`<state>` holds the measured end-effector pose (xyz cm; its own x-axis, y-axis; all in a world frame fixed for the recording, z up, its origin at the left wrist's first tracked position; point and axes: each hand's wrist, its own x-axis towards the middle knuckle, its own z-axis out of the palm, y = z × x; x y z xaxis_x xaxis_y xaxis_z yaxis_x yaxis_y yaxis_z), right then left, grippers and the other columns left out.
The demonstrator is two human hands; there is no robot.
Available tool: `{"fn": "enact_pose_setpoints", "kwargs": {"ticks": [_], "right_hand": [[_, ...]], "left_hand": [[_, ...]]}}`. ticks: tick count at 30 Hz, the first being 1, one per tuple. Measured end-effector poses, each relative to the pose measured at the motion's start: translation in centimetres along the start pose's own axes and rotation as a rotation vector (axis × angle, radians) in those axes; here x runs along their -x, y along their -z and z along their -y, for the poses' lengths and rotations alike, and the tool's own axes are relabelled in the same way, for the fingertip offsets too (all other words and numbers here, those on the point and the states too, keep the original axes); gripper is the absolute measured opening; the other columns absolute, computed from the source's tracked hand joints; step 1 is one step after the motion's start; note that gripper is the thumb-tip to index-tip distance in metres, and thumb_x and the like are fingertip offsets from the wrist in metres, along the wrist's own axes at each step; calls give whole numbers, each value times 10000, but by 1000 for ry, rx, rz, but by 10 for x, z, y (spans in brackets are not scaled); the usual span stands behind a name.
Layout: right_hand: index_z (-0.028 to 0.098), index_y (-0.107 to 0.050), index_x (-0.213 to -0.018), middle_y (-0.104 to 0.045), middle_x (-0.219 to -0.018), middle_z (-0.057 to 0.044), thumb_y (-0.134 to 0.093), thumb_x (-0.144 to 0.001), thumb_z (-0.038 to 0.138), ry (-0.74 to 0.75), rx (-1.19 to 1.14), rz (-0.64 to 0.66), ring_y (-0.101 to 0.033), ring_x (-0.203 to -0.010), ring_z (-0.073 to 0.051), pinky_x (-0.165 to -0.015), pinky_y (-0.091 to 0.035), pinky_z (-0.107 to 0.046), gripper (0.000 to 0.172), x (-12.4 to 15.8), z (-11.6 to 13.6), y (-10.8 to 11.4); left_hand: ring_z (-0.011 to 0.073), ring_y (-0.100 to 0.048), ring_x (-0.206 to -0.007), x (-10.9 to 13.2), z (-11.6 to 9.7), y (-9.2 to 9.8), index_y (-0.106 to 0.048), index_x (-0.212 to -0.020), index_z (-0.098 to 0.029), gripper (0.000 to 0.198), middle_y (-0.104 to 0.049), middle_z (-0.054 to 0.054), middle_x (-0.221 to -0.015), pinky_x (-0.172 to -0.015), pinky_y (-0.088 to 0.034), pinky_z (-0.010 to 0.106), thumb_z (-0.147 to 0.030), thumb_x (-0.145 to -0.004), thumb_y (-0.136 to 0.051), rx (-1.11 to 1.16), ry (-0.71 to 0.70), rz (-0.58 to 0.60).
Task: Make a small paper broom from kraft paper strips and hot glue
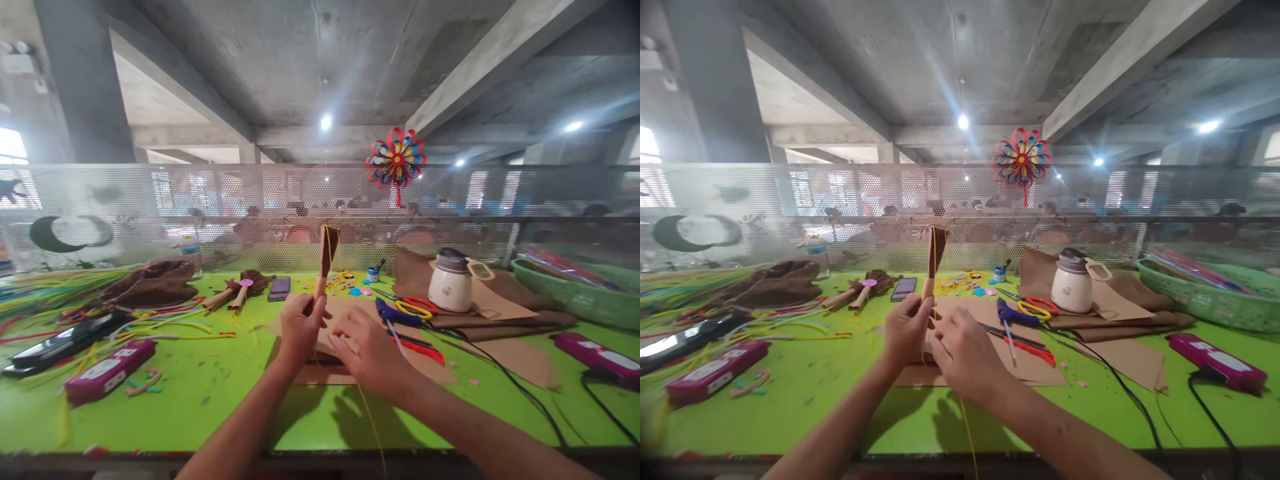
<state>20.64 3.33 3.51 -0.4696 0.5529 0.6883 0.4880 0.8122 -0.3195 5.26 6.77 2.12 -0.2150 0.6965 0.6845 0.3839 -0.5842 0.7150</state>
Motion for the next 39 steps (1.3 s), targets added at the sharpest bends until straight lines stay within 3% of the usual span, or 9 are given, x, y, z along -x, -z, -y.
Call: {"fn": "enact_pose_setpoints", "kwargs": {"ticks": [4,9,14,16,18,22,26,32,39], "right_hand": [[171,-587,-732,-536,-799,-54,-440,-912,197,4,-76,106,-511,-775,-173,-708,-419,-306,234,19,-4,-30],[172,-590,-662,-523,-708,-33,-472,-909,239,-12,-159,146,-507,-677,-151,-629,-391,-279,281,29,-5,-38],[189,-517,-583,-480,-636,-13,-501,-889,308,-68,-165,-54,-473,-607,-147,-585,-364,-292,328,18,-17,-17],[186,-580,-714,-544,-732,-39,-526,-871,344,-137,-191,-165,-511,-693,-171,-639,-399,-309,229,6,-27,-10],[173,-595,-908,-601,-891,-80,-567,-837,404,-252,-309,-178,-554,-825,-201,-714,-435,-334,243,-8,-36,-9],[173,-519,-1108,-638,-950,-78,-631,-773,482,-402,-740,104,-595,-881,-191,-753,-461,-330,469,-22,-37,-26],[175,-523,-960,-624,-722,-10,-658,-702,581,-559,-1010,332,-605,-647,-147,-609,-463,-281,500,-19,-25,-53],[181,-491,-709,-483,-426,61,-577,-720,650,-610,-889,330,-362,-359,-64,-387,-227,-207,477,-9,-21,-68],[201,-455,-716,-370,-408,112,-591,-696,649,-675,-1041,293,-248,-337,-51,-376,-147,-208,469,-6,-22,-60]], "left_hand": [[145,-597,-478,-2,-6,-2,-604,-711,-142,263,-639,32,-581,-461,-475,247,-394,-788,-598,289,258,17],[144,-621,-536,-4,-8,-1,-625,-729,-115,282,-648,47,-632,-499,-492,245,-395,-765,-637,485,349,40],[160,-643,-588,-7,1,-2,-632,-748,-115,296,-663,59,-663,-541,-498,257,-409,-750,-661,599,387,20],[160,-642,-586,-7,4,-3,-637,-763,-113,300,-671,62,-668,-560,-502,267,-410,-742,-670,631,411,16],[146,-629,-567,-7,5,-4,-643,-772,-113,302,-679,61,-674,-589,-505,276,-410,-732,-681,653,426,12],[143,-616,-580,-7,5,-4,-654,-780,-118,325,-693,65,-697,-625,-496,289,-438,-728,-678,663,429,9],[167,-627,-653,-7,8,-2,-648,-772,-118,337,-693,76,-697,-614,-469,273,-450,-719,-678,635,452,-60],[161,-633,-694,-7,11,-4,-620,-807,-123,302,-694,67,-685,-682,-457,267,-409,-730,-681,678,477,-93],[206,-668,-782,-7,0,-2,-639,-853,-110,222,-713,107,-783,-777,-489,328,-305,-772,-569,864,526,100]]}}
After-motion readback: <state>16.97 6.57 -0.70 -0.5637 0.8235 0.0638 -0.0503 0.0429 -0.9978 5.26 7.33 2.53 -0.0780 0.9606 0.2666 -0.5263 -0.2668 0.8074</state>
